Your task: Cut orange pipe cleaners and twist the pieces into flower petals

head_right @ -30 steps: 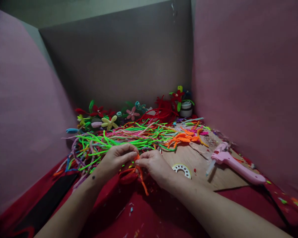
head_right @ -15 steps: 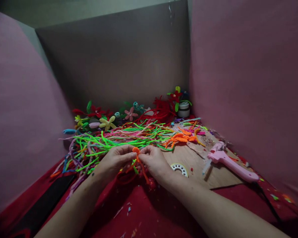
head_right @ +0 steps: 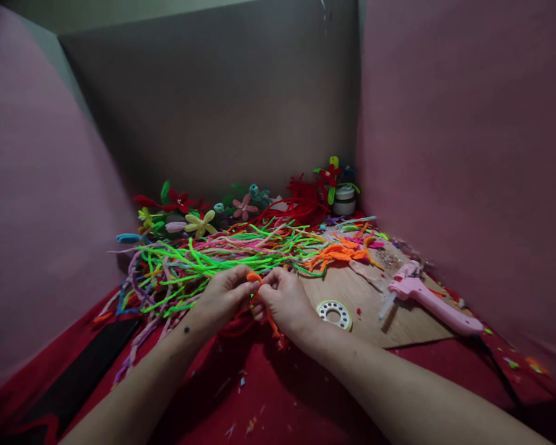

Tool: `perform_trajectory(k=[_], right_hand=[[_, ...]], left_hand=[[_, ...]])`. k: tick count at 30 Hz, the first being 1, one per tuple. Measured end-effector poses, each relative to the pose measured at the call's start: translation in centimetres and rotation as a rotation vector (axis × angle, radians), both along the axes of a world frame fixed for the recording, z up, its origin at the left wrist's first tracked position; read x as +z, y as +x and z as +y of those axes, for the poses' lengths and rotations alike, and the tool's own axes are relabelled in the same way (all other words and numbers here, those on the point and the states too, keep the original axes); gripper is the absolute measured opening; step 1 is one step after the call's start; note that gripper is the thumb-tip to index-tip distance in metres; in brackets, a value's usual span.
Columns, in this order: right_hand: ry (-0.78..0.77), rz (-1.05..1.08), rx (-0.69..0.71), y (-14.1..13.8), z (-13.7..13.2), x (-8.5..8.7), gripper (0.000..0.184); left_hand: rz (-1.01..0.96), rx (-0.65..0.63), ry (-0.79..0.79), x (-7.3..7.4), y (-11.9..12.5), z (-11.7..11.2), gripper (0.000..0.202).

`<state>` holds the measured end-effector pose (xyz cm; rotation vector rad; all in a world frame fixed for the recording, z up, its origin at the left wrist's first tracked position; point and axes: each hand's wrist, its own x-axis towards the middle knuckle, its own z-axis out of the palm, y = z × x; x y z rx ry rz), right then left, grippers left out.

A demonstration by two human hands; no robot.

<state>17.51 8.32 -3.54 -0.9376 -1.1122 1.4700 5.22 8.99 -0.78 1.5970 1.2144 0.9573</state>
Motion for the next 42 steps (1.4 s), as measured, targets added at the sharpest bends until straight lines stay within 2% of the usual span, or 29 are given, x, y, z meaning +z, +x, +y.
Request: perform_trajectory(k=[3,9,13,19,26,28,33,35,37,42], right_hand=[[-0.052,0.055,0.048,0.2,-0.1,0.3,0.012],[-0.035,0.041,0.243,1.0,-0.2,0.4,0.016],[-0.092,0.062,0.246,1.1,0.0,0.4,0.019],[-0.053,0.007,0.188,0.9,-0.3,0.7,0.017],[0.015,-0.038,0.189,0.8,-0.4,0.6,0.01],[0.036,-0.05,0.2,0.8,-0.4,0.4,0.008],[0.03,-0.065,0.203,0.8,-0.6,0.6,0.009],[0.012,-0.055,0.211,0.7,-0.7,0.9,0.011],[-0.018,-0.044,0.212,0.7,-0.9,1.1,0.013],[-0.045,-0.023,0.229,0.8,-0.7,0.9,0.014]], left_hand=[[-0.041,-0.025,-0.04,0.3,0.0,-0.1,0.016],[-0.079,-0.048,-0.062,1.5,-1.0,-0.1,0.018],[-0.106,-0.06,-0.03,2.1,-2.1,0.1,0.024],[0.086,-0.061,0.098,2.7,-2.1,-0.2,0.016],[0.374,-0.087,0.305,2.3,-1.8,-0.8,0.013],[0.362,-0.079,0.276,2.2,-1.7,-1.0,0.012],[0.173,-0.065,0.07,2.2,-1.2,-1.1,0.009],[0.14,-0.064,0.048,2.2,-1.2,-1.0,0.007],[0.196,-0.055,0.116,2.1,-1.2,-1.0,0.006],[0.475,0.018,0.47,1.7,-1.1,-1.0,0.009]])
